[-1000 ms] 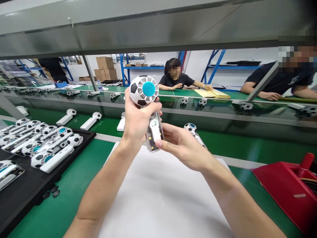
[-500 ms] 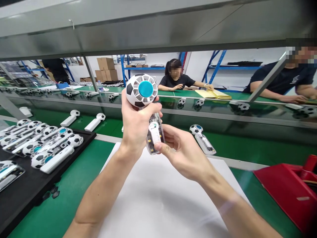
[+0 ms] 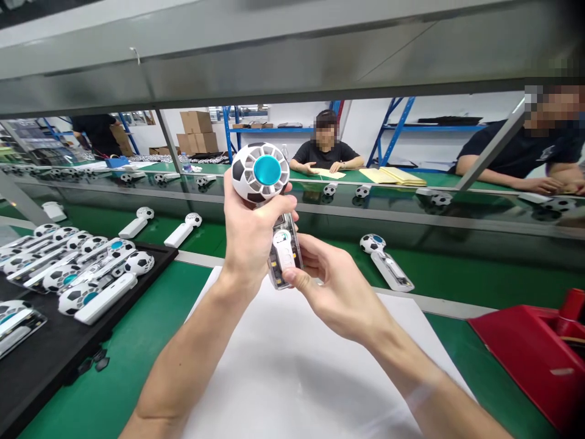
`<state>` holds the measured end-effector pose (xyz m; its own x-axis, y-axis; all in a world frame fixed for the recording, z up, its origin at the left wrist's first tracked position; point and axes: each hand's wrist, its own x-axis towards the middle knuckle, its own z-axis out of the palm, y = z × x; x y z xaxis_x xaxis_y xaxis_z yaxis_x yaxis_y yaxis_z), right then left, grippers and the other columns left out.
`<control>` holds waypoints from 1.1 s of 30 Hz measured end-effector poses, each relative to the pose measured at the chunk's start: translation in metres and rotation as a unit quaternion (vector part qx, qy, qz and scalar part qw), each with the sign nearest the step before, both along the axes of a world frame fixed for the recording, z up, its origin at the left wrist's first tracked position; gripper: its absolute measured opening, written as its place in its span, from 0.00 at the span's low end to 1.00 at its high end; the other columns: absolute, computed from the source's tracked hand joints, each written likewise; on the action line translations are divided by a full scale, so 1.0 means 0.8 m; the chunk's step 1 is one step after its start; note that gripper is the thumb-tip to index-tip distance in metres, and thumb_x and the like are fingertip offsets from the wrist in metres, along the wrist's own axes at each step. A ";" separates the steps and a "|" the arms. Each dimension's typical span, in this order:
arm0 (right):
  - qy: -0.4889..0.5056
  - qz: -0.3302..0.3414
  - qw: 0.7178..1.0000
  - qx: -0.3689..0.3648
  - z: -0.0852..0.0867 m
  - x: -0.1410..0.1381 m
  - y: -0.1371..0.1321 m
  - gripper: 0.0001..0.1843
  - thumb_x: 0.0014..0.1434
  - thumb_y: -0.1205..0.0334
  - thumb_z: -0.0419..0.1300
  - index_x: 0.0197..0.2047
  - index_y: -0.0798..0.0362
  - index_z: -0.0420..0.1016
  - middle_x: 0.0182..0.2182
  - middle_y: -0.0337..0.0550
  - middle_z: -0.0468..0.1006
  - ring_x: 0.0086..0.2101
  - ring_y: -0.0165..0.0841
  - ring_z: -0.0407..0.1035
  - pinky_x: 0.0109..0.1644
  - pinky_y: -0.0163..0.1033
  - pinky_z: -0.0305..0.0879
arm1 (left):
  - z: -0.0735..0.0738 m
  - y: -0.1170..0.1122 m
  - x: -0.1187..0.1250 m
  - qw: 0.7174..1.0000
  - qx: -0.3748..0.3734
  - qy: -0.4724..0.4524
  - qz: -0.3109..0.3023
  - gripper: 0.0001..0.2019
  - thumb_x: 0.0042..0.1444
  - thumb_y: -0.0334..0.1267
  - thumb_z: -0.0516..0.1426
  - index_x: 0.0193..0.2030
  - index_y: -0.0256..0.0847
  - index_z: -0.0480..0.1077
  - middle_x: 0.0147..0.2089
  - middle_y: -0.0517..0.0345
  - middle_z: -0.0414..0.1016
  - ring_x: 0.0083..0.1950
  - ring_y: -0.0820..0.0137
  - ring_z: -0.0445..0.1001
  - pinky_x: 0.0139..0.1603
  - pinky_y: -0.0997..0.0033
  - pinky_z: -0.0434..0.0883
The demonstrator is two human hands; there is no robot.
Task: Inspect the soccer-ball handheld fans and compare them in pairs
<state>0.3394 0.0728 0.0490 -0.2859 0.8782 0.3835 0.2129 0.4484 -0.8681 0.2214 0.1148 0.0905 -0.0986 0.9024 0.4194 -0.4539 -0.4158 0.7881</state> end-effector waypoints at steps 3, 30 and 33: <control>-0.012 -0.016 1.000 0.021 -0.002 -0.003 0.000 0.15 0.61 0.68 0.57 0.51 0.51 0.70 0.44 0.45 0.79 0.40 0.38 0.76 0.42 0.42 0.75 | 0.001 0.001 -0.003 1.000 0.015 0.009 -0.015 0.22 0.43 0.30 0.65 0.44 0.46 0.63 0.36 0.64 0.76 0.24 0.75 0.72 0.24 0.74 0.70; -0.039 -0.054 0.996 0.056 -0.011 -0.005 0.001 0.20 0.61 0.67 0.55 0.56 0.50 0.70 0.39 0.46 0.78 0.35 0.40 0.74 0.40 0.45 0.74 | 0.001 0.007 -0.004 0.997 -0.004 0.004 -0.073 0.23 0.43 0.31 0.65 0.44 0.45 0.61 0.35 0.60 0.77 0.24 0.73 0.72 0.23 0.71 0.69; -0.027 -0.035 0.998 0.041 -0.009 -0.004 0.003 0.20 0.62 0.67 0.55 0.57 0.50 0.69 0.41 0.46 0.78 0.36 0.39 0.74 0.42 0.45 0.74 | 0.003 0.008 -0.005 0.997 -0.011 0.008 -0.072 0.22 0.42 0.31 0.65 0.43 0.45 0.61 0.34 0.61 0.77 0.24 0.73 0.72 0.23 0.71 0.69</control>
